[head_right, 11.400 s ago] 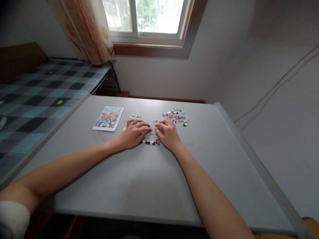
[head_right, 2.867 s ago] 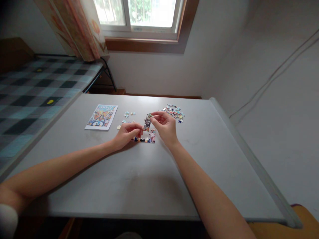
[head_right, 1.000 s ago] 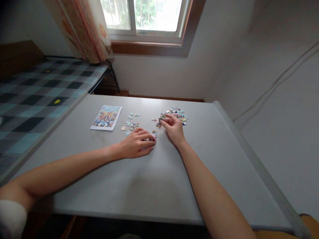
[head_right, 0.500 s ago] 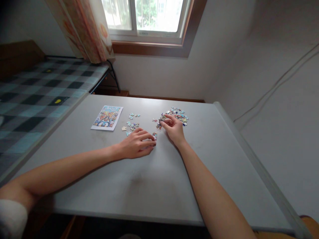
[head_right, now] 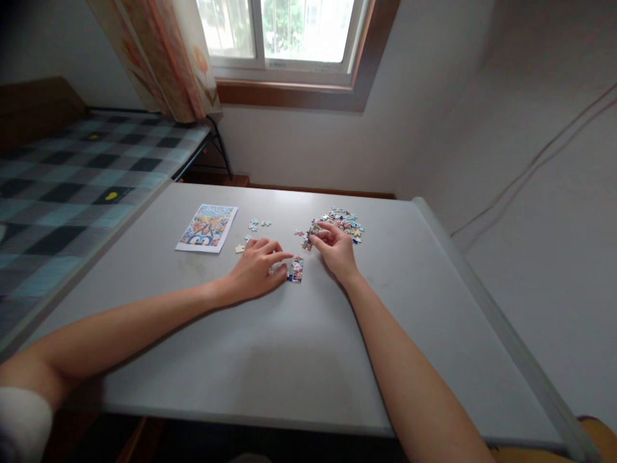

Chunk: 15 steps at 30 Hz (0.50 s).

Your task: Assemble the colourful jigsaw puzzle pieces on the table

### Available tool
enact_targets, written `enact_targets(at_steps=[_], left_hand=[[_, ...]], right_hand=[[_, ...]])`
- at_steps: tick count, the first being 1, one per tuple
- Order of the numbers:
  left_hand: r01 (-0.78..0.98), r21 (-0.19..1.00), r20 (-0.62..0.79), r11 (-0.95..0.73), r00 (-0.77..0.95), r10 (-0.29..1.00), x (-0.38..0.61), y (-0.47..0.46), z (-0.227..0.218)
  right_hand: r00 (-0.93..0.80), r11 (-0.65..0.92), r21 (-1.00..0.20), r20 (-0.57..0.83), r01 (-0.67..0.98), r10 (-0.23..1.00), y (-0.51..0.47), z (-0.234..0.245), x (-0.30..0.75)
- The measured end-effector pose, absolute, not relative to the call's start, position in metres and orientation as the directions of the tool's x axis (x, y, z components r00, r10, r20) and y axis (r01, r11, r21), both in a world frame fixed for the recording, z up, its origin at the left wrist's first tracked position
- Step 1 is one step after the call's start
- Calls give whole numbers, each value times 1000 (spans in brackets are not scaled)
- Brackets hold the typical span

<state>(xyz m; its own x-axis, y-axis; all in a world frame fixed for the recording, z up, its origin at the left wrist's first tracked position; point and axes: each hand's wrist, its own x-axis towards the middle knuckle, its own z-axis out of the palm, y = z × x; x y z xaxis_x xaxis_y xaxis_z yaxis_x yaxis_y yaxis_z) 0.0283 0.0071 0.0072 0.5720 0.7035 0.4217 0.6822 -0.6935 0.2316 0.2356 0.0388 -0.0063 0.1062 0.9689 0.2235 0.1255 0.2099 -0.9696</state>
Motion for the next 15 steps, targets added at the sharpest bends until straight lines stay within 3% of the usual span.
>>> enact_targets(at_steps=[11,15], left_hand=[[675,205,459,-709,573,679,28,7,7],[477,155,523,-865,703,481,25,5,5]], right_hand=[[109,209,-970,223,122,969,39,-6,235],[125,227,-964,244,135,962,39,-6,234]])
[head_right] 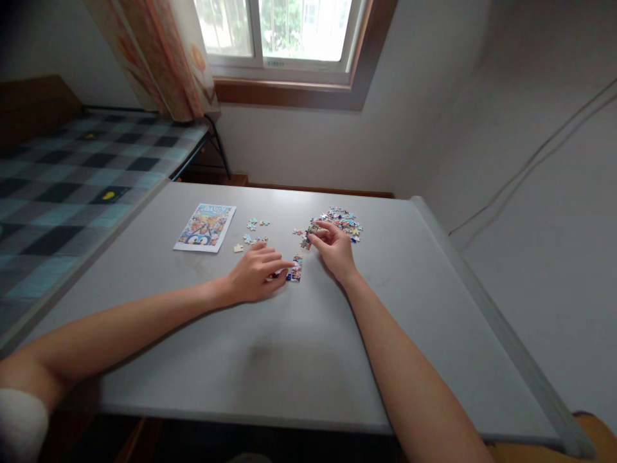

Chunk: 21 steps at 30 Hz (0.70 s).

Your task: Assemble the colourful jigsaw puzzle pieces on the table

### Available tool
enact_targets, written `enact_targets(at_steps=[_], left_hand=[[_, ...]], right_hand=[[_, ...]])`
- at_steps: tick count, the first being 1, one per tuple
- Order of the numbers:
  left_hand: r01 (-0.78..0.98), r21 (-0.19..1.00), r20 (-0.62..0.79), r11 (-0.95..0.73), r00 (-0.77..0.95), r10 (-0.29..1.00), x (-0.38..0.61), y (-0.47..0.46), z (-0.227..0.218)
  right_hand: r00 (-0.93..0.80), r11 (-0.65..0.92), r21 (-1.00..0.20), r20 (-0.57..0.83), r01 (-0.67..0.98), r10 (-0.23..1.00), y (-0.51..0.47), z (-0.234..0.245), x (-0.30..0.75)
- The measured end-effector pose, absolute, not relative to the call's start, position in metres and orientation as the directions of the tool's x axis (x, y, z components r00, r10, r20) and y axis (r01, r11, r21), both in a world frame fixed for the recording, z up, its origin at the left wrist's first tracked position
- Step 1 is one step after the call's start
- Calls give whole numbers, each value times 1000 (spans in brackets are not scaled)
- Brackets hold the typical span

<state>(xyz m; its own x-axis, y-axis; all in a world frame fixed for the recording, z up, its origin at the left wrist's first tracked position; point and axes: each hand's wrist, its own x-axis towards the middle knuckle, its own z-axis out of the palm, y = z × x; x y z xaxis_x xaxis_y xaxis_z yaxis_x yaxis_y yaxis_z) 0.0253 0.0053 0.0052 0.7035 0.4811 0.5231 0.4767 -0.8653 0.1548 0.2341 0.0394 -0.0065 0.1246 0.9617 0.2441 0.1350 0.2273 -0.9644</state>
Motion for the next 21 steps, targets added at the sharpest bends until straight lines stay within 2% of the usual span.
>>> enact_targets(at_steps=[3,5,8,21], left_hand=[[175,96,486,-980,851,199,24,2,2],[77,74,465,-994,879,103,24,0,1],[71,69,462,-995,882,95,24,-2,1],[14,76,411,-997,911,44,28,-12,7]], right_hand=[[240,278,-951,303,134,922,43,-8,237],[351,320,-939,345,128,871,47,-10,241],[469,331,-937,345,115,813,52,-13,248],[472,310,-940,341,145,813,55,-20,252]])
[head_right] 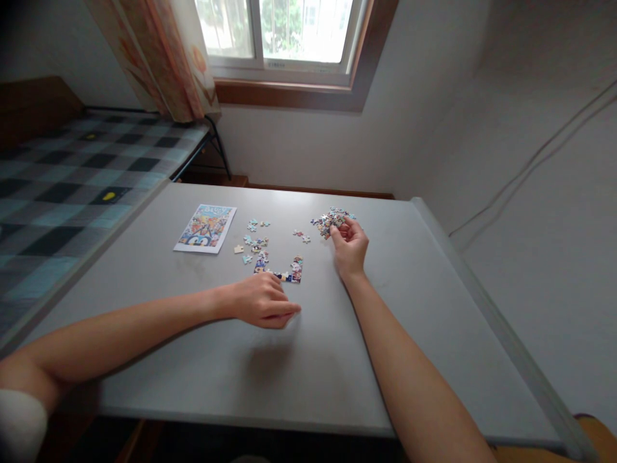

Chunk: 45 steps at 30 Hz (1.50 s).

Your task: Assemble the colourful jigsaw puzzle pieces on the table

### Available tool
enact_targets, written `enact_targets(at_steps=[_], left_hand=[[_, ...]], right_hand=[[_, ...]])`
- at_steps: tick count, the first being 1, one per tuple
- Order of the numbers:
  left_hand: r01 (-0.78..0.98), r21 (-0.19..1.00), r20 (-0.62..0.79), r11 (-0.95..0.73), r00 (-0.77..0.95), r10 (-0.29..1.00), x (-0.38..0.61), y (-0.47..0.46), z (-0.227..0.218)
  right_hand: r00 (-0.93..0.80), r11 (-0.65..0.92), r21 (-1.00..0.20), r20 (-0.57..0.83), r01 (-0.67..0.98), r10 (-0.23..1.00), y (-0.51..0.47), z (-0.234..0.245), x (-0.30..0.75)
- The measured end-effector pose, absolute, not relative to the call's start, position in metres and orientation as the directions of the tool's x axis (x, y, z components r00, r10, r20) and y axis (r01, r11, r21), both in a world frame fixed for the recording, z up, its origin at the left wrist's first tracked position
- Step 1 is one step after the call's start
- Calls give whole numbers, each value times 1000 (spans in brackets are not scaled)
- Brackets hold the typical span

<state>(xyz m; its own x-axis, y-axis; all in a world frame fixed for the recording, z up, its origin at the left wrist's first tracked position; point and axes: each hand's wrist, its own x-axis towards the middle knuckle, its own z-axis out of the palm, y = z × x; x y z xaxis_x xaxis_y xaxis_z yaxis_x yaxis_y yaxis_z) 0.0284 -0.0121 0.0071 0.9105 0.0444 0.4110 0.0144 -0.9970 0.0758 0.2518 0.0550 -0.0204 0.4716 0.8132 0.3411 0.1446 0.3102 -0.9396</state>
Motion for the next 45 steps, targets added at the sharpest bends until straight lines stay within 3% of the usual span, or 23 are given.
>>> enact_targets(at_steps=[25,45], left_hand=[[-10,136,372,-991,927,42,29,-16,-1],[34,117,355,-993,932,74,31,-20,4]], right_hand=[[449,276,-956,289,94,845,51,-15,251],[436,284,-950,313,131,844,52,-17,252]])
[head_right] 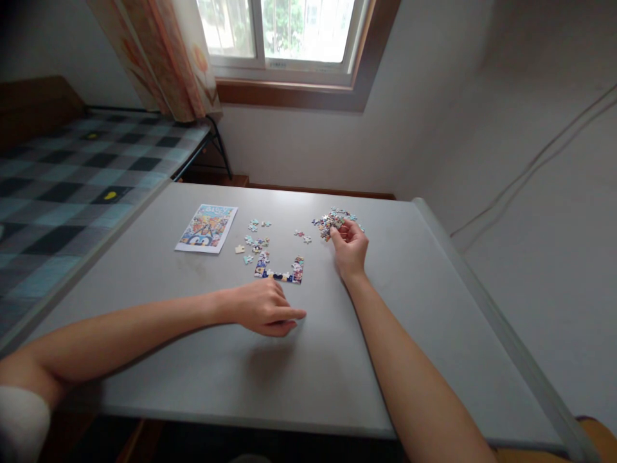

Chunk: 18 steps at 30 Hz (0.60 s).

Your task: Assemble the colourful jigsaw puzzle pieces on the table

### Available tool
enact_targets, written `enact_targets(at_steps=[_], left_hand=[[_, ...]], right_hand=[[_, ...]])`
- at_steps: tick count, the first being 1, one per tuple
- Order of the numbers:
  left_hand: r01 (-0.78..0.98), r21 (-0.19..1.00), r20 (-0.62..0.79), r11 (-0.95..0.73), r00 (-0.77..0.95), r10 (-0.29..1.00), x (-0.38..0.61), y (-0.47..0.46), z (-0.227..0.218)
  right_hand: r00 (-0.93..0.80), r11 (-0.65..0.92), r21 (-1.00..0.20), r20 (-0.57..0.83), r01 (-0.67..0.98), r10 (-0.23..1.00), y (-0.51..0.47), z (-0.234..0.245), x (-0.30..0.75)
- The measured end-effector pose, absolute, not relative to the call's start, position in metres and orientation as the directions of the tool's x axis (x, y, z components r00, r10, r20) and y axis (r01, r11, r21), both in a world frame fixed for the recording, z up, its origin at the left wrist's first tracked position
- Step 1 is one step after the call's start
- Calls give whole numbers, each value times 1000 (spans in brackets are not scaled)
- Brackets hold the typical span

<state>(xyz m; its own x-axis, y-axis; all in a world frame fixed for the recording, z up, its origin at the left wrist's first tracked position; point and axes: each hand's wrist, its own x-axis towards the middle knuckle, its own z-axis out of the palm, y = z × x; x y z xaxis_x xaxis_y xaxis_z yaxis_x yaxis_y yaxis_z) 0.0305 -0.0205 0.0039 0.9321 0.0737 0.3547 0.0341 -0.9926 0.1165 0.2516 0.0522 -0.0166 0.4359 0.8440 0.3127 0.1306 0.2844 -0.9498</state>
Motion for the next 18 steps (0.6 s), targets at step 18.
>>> enact_targets(at_steps=[18], left_hand=[[51,114,358,-992,929,89,31,-18,1]], right_hand=[[388,293,-946,324,139,863,52,-15,250]])
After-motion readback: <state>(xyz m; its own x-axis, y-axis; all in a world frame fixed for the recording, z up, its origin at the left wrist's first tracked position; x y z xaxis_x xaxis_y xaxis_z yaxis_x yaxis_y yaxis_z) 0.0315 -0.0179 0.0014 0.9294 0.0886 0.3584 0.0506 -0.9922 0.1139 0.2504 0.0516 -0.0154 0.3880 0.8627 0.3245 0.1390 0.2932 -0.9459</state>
